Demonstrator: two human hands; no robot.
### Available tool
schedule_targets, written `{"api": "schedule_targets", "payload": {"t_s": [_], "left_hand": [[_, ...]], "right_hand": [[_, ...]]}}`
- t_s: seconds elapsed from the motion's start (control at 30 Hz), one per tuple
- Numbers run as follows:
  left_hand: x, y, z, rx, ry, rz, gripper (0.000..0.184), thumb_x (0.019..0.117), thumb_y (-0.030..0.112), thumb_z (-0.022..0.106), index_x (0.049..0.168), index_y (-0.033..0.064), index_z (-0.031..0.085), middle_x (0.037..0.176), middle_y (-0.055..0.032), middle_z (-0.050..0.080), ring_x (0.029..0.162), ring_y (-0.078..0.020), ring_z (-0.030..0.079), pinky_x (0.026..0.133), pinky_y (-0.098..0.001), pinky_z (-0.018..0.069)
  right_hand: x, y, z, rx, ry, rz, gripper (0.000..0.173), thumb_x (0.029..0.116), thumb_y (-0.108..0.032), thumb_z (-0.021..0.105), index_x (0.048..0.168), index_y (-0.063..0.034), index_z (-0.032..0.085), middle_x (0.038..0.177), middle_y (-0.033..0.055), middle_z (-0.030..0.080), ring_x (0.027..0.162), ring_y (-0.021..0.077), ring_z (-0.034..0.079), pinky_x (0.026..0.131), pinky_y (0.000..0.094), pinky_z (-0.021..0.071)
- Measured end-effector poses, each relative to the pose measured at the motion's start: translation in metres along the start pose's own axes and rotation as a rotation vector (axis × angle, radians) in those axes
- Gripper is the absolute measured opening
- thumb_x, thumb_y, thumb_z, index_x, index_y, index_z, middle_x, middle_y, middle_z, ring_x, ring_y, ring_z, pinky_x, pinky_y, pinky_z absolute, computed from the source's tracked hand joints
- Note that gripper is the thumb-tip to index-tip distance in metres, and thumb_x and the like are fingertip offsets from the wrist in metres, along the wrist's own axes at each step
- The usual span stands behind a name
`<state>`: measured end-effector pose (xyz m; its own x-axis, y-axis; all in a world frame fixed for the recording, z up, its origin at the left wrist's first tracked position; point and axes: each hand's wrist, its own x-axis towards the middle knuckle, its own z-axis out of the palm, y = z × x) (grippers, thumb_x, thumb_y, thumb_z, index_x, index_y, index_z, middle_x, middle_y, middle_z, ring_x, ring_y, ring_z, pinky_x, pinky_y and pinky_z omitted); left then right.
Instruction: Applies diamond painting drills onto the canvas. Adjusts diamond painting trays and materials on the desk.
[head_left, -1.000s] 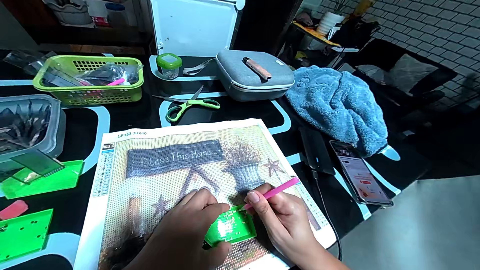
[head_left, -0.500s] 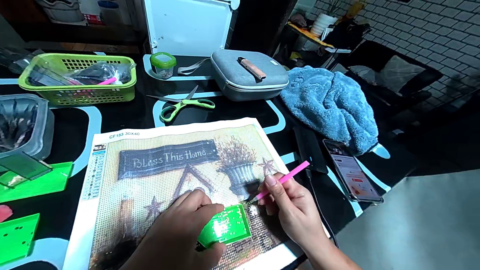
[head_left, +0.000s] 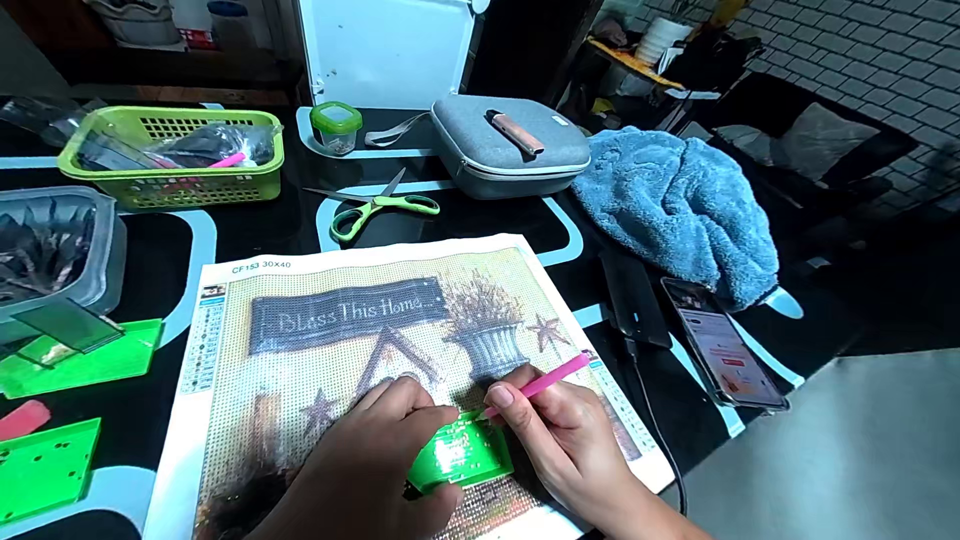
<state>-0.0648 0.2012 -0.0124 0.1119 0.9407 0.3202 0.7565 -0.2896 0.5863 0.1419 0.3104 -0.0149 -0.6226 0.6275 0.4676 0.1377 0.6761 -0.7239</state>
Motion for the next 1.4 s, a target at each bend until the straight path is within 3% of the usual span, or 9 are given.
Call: {"api": "schedule_targets", "payload": {"t_s": [0.13, 0.27, 0.4, 0.83, 1.4], "left_hand": [[0.0, -0.001, 0.002, 0.013, 0.009, 0.006, 0.047, 0.0805, 0.047, 0.072, 0.118, 0.0184, 0.076, 0.099, -0.0024, 0.068, 0.087, -0.016, 0.066, 0.071, -0.029, 0.0559], [0.001, 0.002, -0.001, -0.014, -0.03, -0.016, 0.048, 0.0797, 0.043, 0.075, 0.119, 0.0154, 0.076, 0.101, -0.0053, 0.068, 0.088, -0.02, 0.067, 0.072, -0.0346, 0.0573], [0.003, 0.006, -0.009, -0.059, -0.106, -0.047, 0.048, 0.0827, 0.039, 0.077, 0.122, 0.0112, 0.074, 0.105, -0.0106, 0.069, 0.092, -0.0262, 0.067, 0.076, -0.0405, 0.0567], [0.004, 0.009, -0.015, -0.079, -0.156, -0.081, 0.047, 0.0844, 0.036, 0.079, 0.124, 0.0103, 0.074, 0.107, -0.0123, 0.068, 0.094, -0.0274, 0.066, 0.078, -0.0415, 0.0561], [0.002, 0.005, -0.012, -0.053, -0.11, -0.047, 0.048, 0.0838, 0.04, 0.077, 0.122, 0.0119, 0.074, 0.105, -0.0104, 0.068, 0.092, -0.0249, 0.066, 0.076, -0.0386, 0.0564]], "right_hand": [[0.002, -0.001, -0.004, 0.08, 0.016, 0.015, 0.035, 0.1101, -0.027, 0.049, 0.091, -0.0039, 0.066, 0.076, -0.0009, 0.065, 0.069, -0.0013, 0.061, 0.063, 0.0144, 0.0513], [0.002, 0.0, -0.02, 0.283, 0.129, 0.24, 0.03, 0.1101, -0.028, 0.048, 0.092, -0.0123, 0.066, 0.076, -0.0054, 0.069, 0.062, -0.0019, 0.062, 0.056, 0.0129, 0.0513], [-0.004, 0.011, -0.032, 0.361, 0.207, 0.383, 0.031, 0.11, -0.02, 0.046, 0.09, -0.0119, 0.067, 0.072, -0.0033, 0.07, 0.056, -0.001, 0.06, 0.051, 0.0125, 0.0488], [-0.013, 0.018, -0.032, 0.124, 0.175, 0.182, 0.031, 0.1104, -0.027, 0.047, 0.088, -0.013, 0.063, 0.072, -0.0079, 0.063, 0.061, -0.0043, 0.057, 0.056, 0.0109, 0.0473], [-0.012, 0.015, -0.034, -0.12, 0.074, 0.06, 0.036, 0.1095, -0.03, 0.049, 0.088, -0.0072, 0.066, 0.073, -0.0037, 0.063, 0.066, -0.004, 0.059, 0.061, 0.0114, 0.0489]]}}
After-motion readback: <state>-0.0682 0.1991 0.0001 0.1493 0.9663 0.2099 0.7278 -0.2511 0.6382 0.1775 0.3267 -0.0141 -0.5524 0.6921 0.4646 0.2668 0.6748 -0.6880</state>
